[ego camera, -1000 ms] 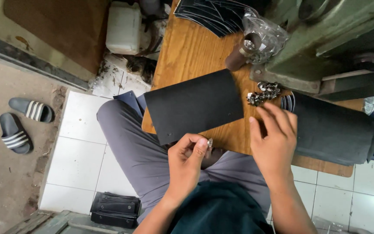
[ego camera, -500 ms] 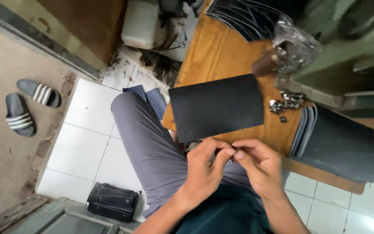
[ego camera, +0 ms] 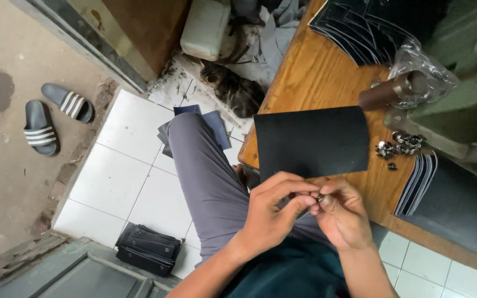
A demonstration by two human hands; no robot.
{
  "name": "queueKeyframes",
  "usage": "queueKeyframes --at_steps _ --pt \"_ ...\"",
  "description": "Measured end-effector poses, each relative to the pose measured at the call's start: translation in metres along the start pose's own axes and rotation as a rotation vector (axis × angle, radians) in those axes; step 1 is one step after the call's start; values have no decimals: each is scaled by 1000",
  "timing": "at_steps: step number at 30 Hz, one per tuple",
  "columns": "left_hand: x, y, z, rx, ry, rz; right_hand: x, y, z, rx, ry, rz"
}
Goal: The person sits on the floor at a low table and installs metal snap fasteners on leather and fabric pieces. They position each piece, use a handheld punch and setter tool to set snaps, fold and press the leather pieces, and work through several pieces including a black wallet, green, tan, and floral fabric pieces.
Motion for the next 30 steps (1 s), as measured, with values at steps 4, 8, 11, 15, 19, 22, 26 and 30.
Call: queueKeyframes --at_steps 4,8,11,15,19,22,26,30 --pt "-4 -3 10 15 -30 42 -11 -5 -8 64 -69 1" --pt "-6 -3 16 32 -70 -12 -21 0 -5 33 -59 28" --pt "-7 -3 17 13 -121 -66 -27 7 5 -20 -93 30" --pt "-7 0 16 9 -106 -76 -29 10 1 -16 -113 25" --pt "-7 1 17 3 -115 -65 -25 6 -9 46 -148 29" --pt "-9 -5 33 -206 -389 -97 -13 -9 -32 129 -48 103" --pt "17 -16 54 -369 -737 -94 -9 -20 -9 -18 418 271" --pt "5 -21 52 -205 -582 27 -8 -29 -32 -128 792 209"
Point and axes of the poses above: each hand's wrist, its own y-axis away from the middle knuckle, its own z-axis out of the back of the hand, x = y × z, the point moved 1 cm from there along -y, towards the middle knuckle, and after that the axes turned 13 degrees about -y, right-handed, at the moved point
